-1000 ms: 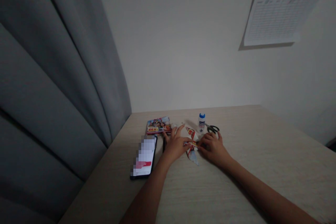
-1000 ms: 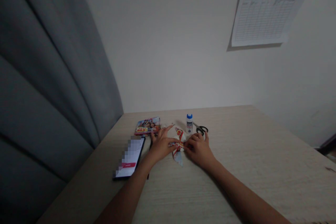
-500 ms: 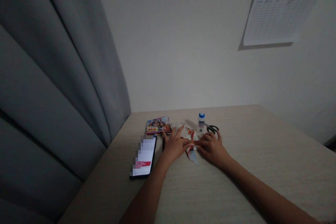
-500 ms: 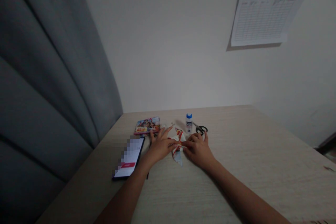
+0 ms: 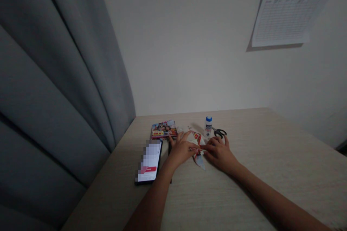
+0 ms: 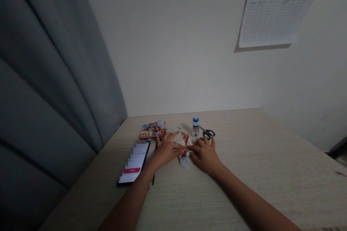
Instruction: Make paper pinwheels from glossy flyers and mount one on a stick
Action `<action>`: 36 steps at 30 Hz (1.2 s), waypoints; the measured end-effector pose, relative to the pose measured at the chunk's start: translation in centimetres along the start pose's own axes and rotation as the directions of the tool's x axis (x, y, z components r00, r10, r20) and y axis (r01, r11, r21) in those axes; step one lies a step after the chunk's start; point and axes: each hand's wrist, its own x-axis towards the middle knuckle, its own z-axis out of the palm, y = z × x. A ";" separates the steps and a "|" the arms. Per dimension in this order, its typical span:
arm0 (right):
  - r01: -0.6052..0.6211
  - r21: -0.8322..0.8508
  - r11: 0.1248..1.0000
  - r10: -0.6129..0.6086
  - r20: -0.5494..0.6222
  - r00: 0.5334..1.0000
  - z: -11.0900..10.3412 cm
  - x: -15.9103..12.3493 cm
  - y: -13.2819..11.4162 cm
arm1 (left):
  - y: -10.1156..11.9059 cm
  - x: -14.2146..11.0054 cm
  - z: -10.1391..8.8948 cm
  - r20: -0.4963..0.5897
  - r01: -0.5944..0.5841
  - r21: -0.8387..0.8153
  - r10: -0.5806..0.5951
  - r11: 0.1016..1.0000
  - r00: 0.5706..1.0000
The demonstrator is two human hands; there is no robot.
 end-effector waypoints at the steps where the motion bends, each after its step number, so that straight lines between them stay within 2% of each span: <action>1: 0.002 -0.001 1.000 -0.002 0.000 1.000 0.0 0.0 0.0 | -0.1 0.0 0.1 0.008 -0.017 0.004 0.017 1.000 1.000; 6: 0.000 -0.002 1.000 0.000 0.001 1.000 0.0 0.1 -0.2 | -0.2 -0.1 0.3 0.015 -0.030 0.030 0.030 0.999 0.999; 14: -0.006 -0.021 1.000 0.006 -0.001 1.000 0.0 0.0 -0.6 | 0.1 -0.3 0.2 -0.034 -0.064 0.103 0.068 0.993 0.997; 20: 0.016 0.000 1.000 -0.016 -0.015 1.000 0.0 -0.3 -0.2 | -0.6 -0.2 0.7 -0.010 -0.050 0.033 0.051 0.998 0.999; 27: 0.030 0.018 0.999 -0.029 -0.043 0.999 0.1 -0.3 0.1 | -0.3 0.1 1.2 -0.070 -0.031 -0.053 0.027 0.998 0.997; 36: 0.035 -0.017 0.999 -0.035 -0.011 0.999 -0.2 -0.2 0.0 | -0.8 -0.1 0.8 -0.070 -0.112 0.095 0.119 0.989 0.990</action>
